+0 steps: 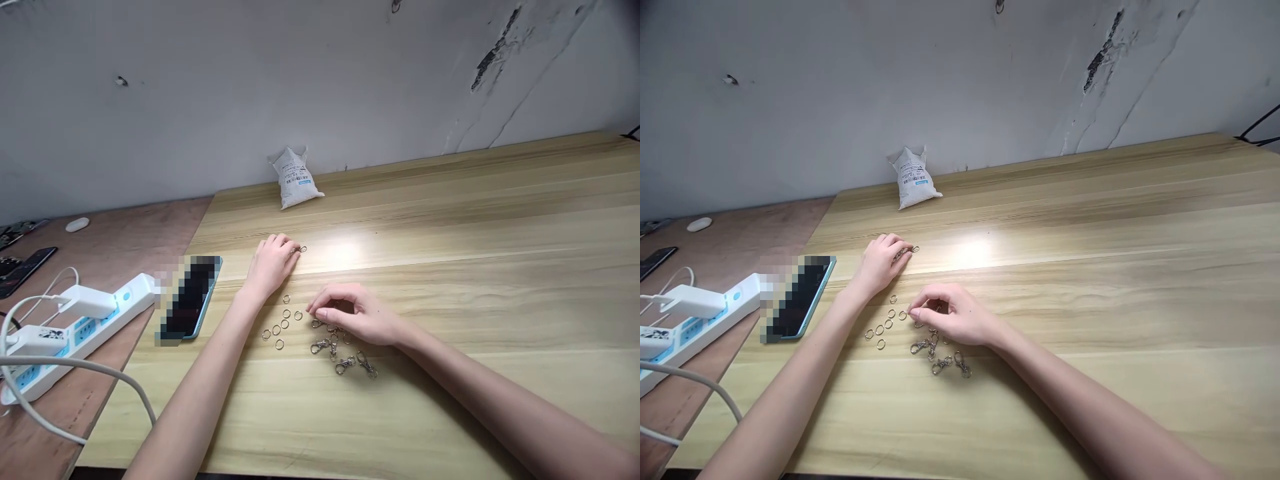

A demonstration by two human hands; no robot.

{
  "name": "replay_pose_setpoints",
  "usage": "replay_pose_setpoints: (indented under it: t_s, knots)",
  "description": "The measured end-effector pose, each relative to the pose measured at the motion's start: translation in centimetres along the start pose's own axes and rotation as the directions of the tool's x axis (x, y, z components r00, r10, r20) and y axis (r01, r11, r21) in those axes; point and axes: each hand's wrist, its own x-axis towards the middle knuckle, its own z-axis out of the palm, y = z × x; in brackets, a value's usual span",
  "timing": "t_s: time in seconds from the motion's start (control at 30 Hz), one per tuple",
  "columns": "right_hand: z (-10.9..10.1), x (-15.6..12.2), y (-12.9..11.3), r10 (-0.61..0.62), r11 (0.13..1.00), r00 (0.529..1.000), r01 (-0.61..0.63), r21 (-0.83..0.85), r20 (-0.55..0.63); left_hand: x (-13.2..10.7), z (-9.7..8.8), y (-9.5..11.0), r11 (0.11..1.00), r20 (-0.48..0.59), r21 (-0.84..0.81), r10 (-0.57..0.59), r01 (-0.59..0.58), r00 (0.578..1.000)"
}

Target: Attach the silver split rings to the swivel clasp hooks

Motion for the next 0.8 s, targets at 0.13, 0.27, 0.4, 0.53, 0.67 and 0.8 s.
replay_pose_setpoints:
  t_s: [0.13, 0.27, 0.4, 0.53, 0.67, 0.8]
  knots:
    - [-1.1, 0.4, 0.5, 0.062, 0.998, 0.992, -0.061, 0.009, -0.109, 0.5, 0.1, 0.2, 1.0, -0.014, 0.006, 0.018, -0.018, 1.0]
    - [-1.8, 0.8, 1.0, 0.061, 0.997, 0.974, -0.052, 0.048, -0.216, 0.8, 0.1, 0.0, 0.999, -0.003, -0.032, 0.01, -0.01, 1.0]
    - [-1.9, 1.0, 1.4, 0.039, 0.998, 0.972, -0.026, 0.059, -0.232, 1.2, 0.1, -0.6, 0.993, 0.027, -0.113, -0.028, 0.031, 0.999]
    - [-1.9, 0.8, 1.3, 0.005, 1.0, 0.971, -0.008, -0.009, -0.24, 1.0, 0.1, -0.4, 0.983, 0.025, -0.181, -0.026, 0.03, 0.999]
    - [-2.2, 0.8, 1.2, -0.1, 0.981, 0.945, 0.041, -0.192, -0.311, -0.1, -0.3, 1.2, 0.957, -0.042, -0.289, -0.02, 0.007, 0.999]
    - [-2.3, 1.0, 1.5, -0.122, 0.981, 0.921, 0.055, -0.189, -0.37, -1.4, -0.7, 3.1, 0.9, -0.084, -0.436, -0.034, -0.006, 0.996]
